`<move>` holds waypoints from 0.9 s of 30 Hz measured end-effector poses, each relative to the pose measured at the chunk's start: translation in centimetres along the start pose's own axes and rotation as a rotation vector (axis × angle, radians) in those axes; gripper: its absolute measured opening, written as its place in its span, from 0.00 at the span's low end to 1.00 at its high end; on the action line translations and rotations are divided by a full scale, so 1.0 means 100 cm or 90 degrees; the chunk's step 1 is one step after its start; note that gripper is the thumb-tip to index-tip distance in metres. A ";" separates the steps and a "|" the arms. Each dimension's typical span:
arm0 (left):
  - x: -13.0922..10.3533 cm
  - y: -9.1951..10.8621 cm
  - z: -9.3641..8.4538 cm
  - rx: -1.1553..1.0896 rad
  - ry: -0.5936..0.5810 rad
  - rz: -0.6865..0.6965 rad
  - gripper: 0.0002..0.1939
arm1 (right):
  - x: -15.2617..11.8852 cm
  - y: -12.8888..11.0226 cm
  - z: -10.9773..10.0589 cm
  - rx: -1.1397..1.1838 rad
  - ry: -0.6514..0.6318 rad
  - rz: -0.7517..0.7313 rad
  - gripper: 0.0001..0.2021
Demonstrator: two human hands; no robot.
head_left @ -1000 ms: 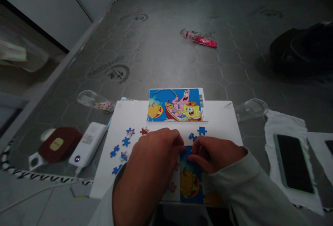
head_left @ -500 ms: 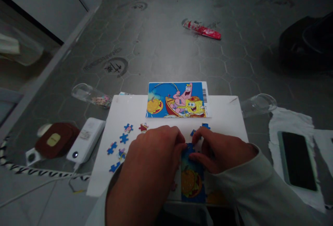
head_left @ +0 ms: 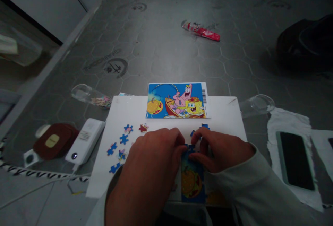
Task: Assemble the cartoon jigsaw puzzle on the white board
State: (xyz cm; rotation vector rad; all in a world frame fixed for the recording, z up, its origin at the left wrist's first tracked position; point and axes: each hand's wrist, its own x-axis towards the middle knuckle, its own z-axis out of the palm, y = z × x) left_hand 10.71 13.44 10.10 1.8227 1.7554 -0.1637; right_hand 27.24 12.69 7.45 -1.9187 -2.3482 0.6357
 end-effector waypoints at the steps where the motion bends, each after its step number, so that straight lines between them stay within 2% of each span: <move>1: 0.000 0.000 0.001 -0.002 0.001 0.002 0.07 | 0.000 0.001 0.000 0.004 -0.003 0.003 0.14; 4: 0.001 0.000 0.002 -0.003 0.006 -0.001 0.07 | 0.001 0.002 -0.001 0.017 -0.008 -0.008 0.13; 9: -0.001 0.000 0.000 -0.003 0.001 -0.010 0.08 | -0.001 0.004 -0.002 0.041 0.010 -0.103 0.09; 14: -0.002 0.000 0.001 -0.002 -0.007 -0.008 0.07 | -0.002 0.012 0.001 0.021 0.018 -0.072 0.16; 19: -0.002 0.001 0.000 0.003 -0.012 -0.010 0.09 | 0.000 0.018 0.000 0.041 -0.038 -0.086 0.10; 25: -0.004 0.002 -0.003 -0.003 -0.018 -0.001 0.09 | -0.004 0.011 -0.003 0.015 -0.042 -0.102 0.04; 27: -0.005 0.002 -0.002 -0.001 -0.016 0.000 0.09 | -0.007 0.010 -0.003 0.003 -0.033 -0.107 0.05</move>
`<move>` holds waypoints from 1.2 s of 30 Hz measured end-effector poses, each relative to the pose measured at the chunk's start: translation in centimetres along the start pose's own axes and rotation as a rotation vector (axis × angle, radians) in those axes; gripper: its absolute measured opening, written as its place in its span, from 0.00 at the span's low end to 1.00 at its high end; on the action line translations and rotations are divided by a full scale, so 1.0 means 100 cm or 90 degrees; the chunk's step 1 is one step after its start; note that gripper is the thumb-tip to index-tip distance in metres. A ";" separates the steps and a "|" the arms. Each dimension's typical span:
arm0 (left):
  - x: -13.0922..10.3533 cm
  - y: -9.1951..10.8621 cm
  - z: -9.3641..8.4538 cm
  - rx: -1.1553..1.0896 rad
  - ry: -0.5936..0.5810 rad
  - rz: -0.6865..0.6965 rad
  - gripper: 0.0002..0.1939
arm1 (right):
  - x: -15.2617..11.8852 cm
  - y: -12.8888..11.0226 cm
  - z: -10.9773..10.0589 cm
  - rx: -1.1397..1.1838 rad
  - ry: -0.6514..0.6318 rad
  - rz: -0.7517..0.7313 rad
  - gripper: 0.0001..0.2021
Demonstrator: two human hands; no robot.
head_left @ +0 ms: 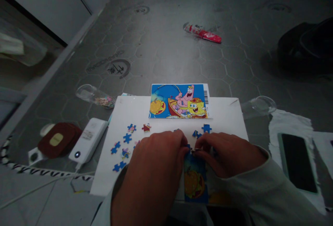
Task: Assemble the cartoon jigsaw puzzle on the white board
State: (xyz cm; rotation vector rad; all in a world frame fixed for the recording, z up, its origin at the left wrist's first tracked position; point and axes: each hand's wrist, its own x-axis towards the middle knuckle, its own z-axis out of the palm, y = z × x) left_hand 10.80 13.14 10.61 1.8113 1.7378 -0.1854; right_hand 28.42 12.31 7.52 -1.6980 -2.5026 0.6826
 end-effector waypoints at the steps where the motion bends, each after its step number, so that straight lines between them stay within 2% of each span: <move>1: -0.001 0.001 0.000 0.003 0.002 -0.001 0.09 | -0.001 0.001 0.000 -0.007 0.008 -0.002 0.07; 6: -0.005 0.005 -0.001 0.032 0.021 -0.004 0.09 | -0.004 0.028 -0.010 -0.017 0.075 -0.013 0.14; 8: -0.008 0.005 -0.004 0.050 0.022 -0.014 0.11 | -0.004 0.042 -0.015 0.054 -0.004 -0.084 0.14; 10: -0.011 0.002 -0.010 0.073 0.019 -0.045 0.13 | -0.006 0.048 -0.020 0.051 0.002 -0.015 0.16; 13: -0.011 -0.006 -0.018 0.100 0.055 -0.110 0.14 | -0.013 0.042 -0.025 -0.021 0.084 0.133 0.15; 16: -0.006 -0.015 -0.024 0.102 0.089 -0.140 0.13 | -0.018 0.031 -0.028 -0.061 0.119 0.191 0.18; 22: 0.001 -0.017 -0.022 0.092 0.050 -0.063 0.13 | -0.015 0.031 -0.027 -0.064 0.140 0.226 0.20; 27: 0.002 -0.010 -0.013 0.069 0.077 -0.004 0.11 | -0.012 0.033 -0.023 -0.034 0.128 0.223 0.23; 36: 0.007 -0.007 -0.008 0.040 0.082 0.009 0.08 | -0.012 0.039 -0.017 -0.051 0.177 0.264 0.16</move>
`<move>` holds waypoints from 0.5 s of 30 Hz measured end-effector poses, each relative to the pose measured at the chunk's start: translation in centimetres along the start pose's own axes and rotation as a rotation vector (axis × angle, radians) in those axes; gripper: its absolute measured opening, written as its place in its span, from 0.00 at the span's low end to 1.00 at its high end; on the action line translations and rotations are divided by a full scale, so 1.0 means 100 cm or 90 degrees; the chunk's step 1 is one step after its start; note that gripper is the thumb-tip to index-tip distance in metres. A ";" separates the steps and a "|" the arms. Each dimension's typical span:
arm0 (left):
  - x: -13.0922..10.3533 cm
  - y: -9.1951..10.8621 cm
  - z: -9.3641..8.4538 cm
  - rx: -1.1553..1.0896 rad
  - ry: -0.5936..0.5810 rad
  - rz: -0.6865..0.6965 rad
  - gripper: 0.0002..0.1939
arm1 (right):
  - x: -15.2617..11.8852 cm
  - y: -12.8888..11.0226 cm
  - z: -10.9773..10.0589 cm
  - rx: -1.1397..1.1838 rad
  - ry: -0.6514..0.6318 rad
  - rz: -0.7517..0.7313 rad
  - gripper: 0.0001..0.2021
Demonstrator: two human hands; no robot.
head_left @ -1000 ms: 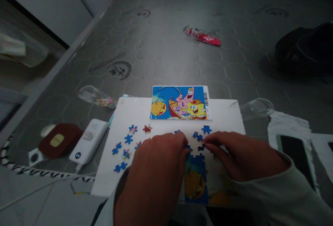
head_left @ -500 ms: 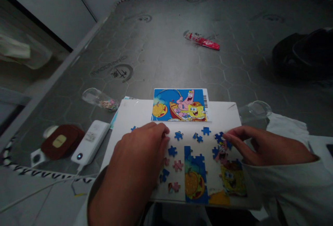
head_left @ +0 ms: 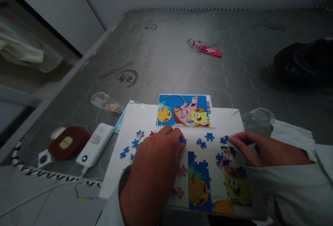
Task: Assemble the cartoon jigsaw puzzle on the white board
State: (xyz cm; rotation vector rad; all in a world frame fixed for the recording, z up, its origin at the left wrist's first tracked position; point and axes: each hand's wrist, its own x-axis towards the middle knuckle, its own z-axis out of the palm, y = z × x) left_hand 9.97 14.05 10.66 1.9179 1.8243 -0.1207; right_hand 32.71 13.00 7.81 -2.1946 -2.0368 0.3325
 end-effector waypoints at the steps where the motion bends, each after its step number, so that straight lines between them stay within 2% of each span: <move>1: 0.000 0.000 0.000 -0.004 -0.003 0.003 0.08 | 0.000 0.000 0.001 0.002 0.003 -0.003 0.16; 6: 0.000 0.000 0.001 -0.006 0.005 0.009 0.08 | 0.002 -0.001 0.002 0.005 -0.021 -0.011 0.16; 15: 0.001 -0.001 -0.001 0.041 0.007 -0.006 0.09 | 0.002 0.001 0.004 -0.010 -0.014 -0.017 0.13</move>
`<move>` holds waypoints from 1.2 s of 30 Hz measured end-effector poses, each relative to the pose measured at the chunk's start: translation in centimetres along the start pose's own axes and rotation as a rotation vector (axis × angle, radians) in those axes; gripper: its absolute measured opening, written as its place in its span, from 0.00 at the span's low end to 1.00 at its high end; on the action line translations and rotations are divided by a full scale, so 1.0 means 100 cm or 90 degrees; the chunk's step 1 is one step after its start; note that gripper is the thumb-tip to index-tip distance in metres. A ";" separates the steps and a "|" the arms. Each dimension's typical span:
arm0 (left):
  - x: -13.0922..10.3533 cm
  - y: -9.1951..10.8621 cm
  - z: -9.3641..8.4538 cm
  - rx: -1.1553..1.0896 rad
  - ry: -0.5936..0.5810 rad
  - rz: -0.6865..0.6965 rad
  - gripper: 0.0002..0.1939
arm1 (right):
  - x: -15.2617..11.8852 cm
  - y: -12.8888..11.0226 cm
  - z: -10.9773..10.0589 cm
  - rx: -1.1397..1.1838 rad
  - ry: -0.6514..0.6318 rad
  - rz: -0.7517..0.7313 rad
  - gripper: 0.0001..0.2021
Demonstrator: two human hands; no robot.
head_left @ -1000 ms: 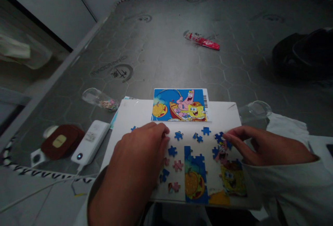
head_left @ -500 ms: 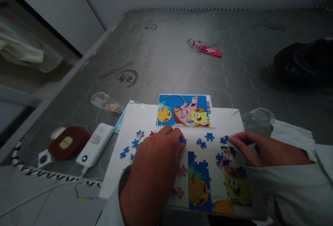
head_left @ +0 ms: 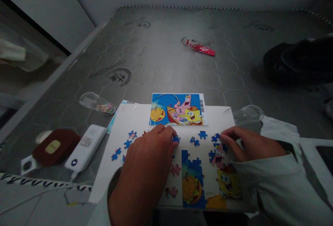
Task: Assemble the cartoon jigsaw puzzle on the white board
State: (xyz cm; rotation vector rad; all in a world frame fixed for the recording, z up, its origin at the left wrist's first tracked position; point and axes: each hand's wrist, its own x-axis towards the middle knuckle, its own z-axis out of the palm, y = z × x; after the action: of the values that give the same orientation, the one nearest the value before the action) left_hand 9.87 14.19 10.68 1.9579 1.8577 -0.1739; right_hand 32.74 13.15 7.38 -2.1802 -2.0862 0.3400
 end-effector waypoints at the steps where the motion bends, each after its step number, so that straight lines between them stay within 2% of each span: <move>1: 0.000 0.000 0.000 0.003 0.001 -0.001 0.09 | 0.000 0.001 0.000 0.001 -0.001 0.002 0.13; 13: 0.000 0.001 0.000 0.006 -0.012 -0.016 0.11 | 0.002 -0.002 -0.001 -0.012 -0.022 0.032 0.15; 22: 0.002 -0.001 0.007 0.015 0.007 -0.038 0.08 | 0.004 0.006 -0.003 -0.002 0.022 0.028 0.17; 29: 0.000 0.000 0.004 0.010 -0.003 -0.031 0.06 | 0.001 0.005 -0.004 -0.005 0.042 0.022 0.17; 36: -0.003 -0.002 0.000 0.002 -0.016 -0.001 0.10 | -0.002 -0.001 -0.004 0.035 0.072 -0.025 0.18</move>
State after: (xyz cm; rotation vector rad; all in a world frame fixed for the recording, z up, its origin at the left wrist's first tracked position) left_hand 9.64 13.88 10.77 1.9472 1.8447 -0.2024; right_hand 32.74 12.96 7.83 -2.0741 -2.0320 0.2603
